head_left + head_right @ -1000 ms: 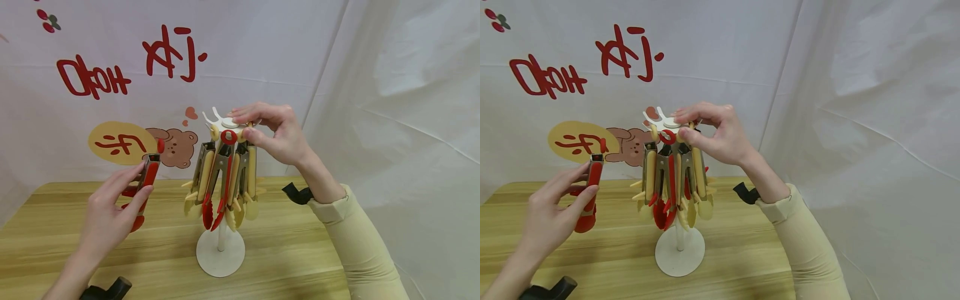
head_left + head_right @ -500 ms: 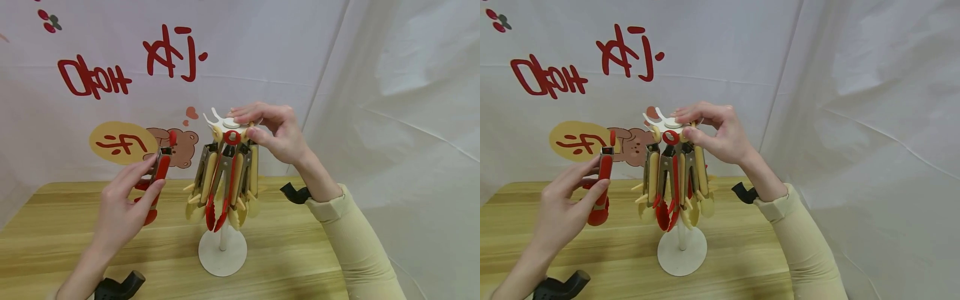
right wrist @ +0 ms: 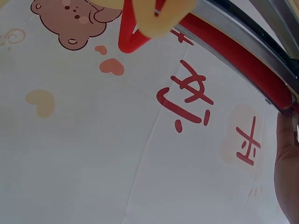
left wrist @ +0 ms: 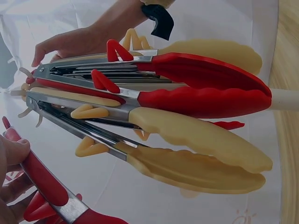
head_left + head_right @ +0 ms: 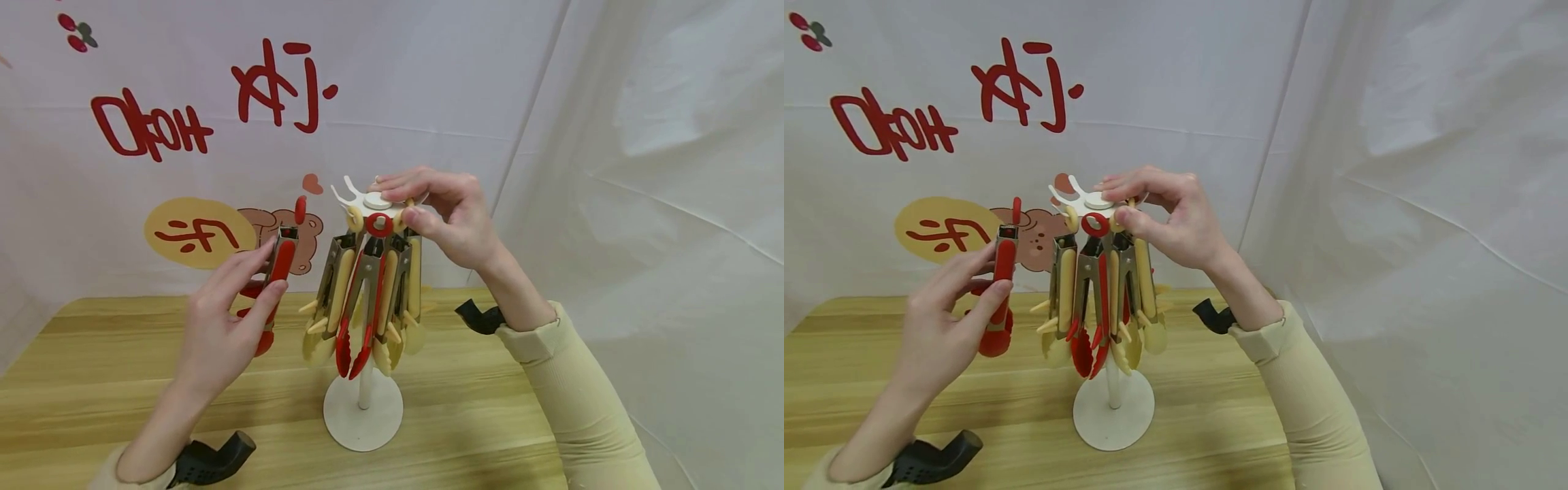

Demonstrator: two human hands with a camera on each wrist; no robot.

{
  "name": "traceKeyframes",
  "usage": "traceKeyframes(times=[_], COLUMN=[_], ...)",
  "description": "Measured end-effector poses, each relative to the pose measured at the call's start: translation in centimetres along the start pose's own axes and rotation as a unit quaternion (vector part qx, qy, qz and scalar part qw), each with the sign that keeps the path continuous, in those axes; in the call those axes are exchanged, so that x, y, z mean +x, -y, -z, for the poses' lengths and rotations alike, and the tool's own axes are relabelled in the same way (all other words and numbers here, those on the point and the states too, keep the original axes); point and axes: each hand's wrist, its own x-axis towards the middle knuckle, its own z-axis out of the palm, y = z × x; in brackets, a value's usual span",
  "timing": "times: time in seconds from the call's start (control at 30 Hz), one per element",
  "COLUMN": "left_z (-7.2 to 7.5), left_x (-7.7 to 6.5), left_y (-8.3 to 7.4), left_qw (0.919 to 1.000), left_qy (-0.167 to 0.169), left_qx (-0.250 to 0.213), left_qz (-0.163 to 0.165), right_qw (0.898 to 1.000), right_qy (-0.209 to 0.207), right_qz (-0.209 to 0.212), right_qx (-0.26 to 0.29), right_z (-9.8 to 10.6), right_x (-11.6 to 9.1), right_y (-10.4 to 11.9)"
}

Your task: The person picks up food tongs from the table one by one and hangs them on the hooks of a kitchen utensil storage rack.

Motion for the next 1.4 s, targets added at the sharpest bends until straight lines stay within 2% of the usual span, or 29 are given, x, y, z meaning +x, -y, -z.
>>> traceKeyframes(times=[0.87,1.4], left_z=[-1.4,-1.5], left_x=[1.9,2.4], left_y=[-0.4,-0.2], left_qw=[0.9979,0.9985], left_qy=[0.051,0.053], left_qx=[-0.022,-0.015], left_qz=[0.033,0.007], right_qw=[1.0,1.0], right_qy=[-0.016,-0.02], right_qz=[0.005,-0.001], right_qx=[0.014,0.013], right_z=[-0.4,-0.7], right_x=[0.0,-0.1], right_y=[0.1,0.3])
